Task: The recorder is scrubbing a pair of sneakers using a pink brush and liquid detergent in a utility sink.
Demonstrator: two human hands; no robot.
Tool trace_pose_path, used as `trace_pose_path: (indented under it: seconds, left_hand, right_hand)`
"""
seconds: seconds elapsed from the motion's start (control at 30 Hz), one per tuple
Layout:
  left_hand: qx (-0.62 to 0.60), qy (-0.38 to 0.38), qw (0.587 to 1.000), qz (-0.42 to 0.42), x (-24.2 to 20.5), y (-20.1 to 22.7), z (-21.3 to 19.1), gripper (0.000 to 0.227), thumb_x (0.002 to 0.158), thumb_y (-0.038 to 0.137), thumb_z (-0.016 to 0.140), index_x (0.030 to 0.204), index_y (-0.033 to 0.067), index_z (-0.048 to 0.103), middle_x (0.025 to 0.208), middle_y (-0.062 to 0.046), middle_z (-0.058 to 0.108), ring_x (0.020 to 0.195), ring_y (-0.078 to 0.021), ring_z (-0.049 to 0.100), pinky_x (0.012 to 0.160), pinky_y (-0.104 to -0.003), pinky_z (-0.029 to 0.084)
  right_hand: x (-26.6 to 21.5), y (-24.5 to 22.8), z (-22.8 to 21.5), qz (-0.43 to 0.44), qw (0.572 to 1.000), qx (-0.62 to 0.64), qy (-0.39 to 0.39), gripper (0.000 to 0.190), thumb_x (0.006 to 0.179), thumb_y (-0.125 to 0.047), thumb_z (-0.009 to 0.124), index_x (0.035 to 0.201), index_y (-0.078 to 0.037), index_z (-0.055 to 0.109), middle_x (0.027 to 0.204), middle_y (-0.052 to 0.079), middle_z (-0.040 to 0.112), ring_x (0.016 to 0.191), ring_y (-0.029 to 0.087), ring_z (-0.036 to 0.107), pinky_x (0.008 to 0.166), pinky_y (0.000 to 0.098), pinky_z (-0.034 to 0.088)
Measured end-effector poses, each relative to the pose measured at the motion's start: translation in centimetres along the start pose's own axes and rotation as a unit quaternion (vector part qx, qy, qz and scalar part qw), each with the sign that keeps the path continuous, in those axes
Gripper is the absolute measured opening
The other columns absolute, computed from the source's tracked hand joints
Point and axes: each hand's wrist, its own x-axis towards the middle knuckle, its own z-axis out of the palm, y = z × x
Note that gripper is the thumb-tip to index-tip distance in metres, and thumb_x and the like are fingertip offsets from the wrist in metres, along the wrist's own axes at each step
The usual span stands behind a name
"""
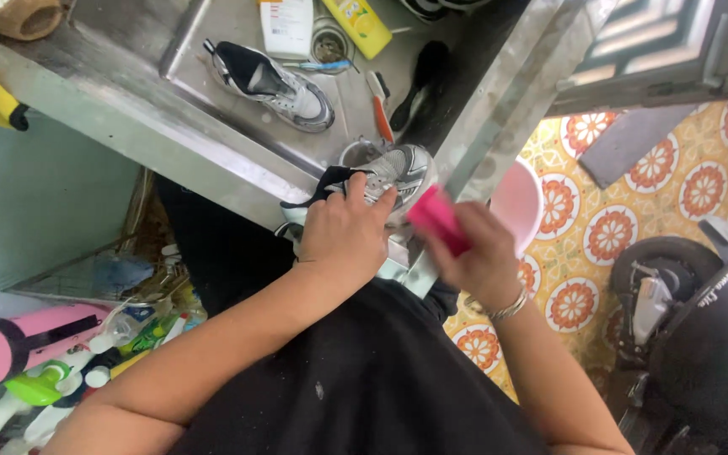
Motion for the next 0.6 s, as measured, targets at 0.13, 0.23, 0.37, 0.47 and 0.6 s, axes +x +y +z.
trace_pose_path:
  seconds: [0.13,0.23,0.37,0.47,0.6]
  left_hand:
    - [0.008,0.015,1.0,0.016,0.1,0.4,0.0,0.051,0.079,0.028,0.073,0.129,0.0185,0.068,0.12,-0.017,0.057,0.081,-0.0324,0.067,0.068,-0.046,0.052]
    - [0.025,0.01,1.0,0.016,0.2,0.5,0.2,0.052,0.077,0.025,0.072,0.128,0.0183,0.069,0.118,-0.017,0.058,0.08,-0.0313,0.067,0.067,-0.044,0.053]
    - [0.046,0.014,0.999,0.02,0.0,0.5,0.9,0.045,0.086,0.022,0.069,0.131,0.0165,0.069,0.113,-0.015,0.058,0.08,-0.0298,0.067,0.067,-0.044,0.053]
    - [0.039,0.036,0.998,0.031,0.5,0.6,0.5,0.045,0.082,0.025,0.069,0.126,0.0165,0.07,0.114,-0.017,0.058,0.077,-0.0317,0.067,0.065,-0.044,0.053]
    - [0.038,0.016,0.998,0.036,0.3,0.2,0.4,0.044,0.082,0.025,0.069,0.125,0.0161,0.071,0.112,-0.017,0.059,0.078,-0.0316,0.067,0.065,-0.044,0.053]
  right_hand:
    - [-1.3,3.3,0.7,0.039,0.999,-0.03,0.02,0.03,0.082,-0.018,0.09,0.097,-0.002,0.069,0.086,0.015,0.066,0.075,0.031,0.067,0.068,0.0366,0.053]
    - [-1.0,-2.1,-0.1,0.0,1.0,0.001,0.007,0.042,0.079,-0.017,0.085,0.115,0.001,0.073,0.089,0.015,0.068,0.074,0.029,0.068,0.067,0.0361,0.055]
    - [-1.5,2.2,0.4,0.024,0.999,-0.023,0.023,0.027,0.082,-0.018,0.088,0.095,-0.003,0.07,0.084,0.014,0.066,0.071,0.03,0.064,0.064,0.0368,0.051]
    - [-1.0,1.0,0.4,0.023,0.999,-0.006,0.03,0.025,0.084,-0.017,0.087,0.096,-0.002,0.07,0.083,0.014,0.065,0.07,0.029,0.064,0.065,0.036,0.051]
    - [-0.9,0.5,0.5,0.013,1.0,0.015,0.023,0.031,0.082,-0.018,0.086,0.104,-0.001,0.072,0.087,0.014,0.067,0.072,0.028,0.067,0.064,0.0343,0.053]
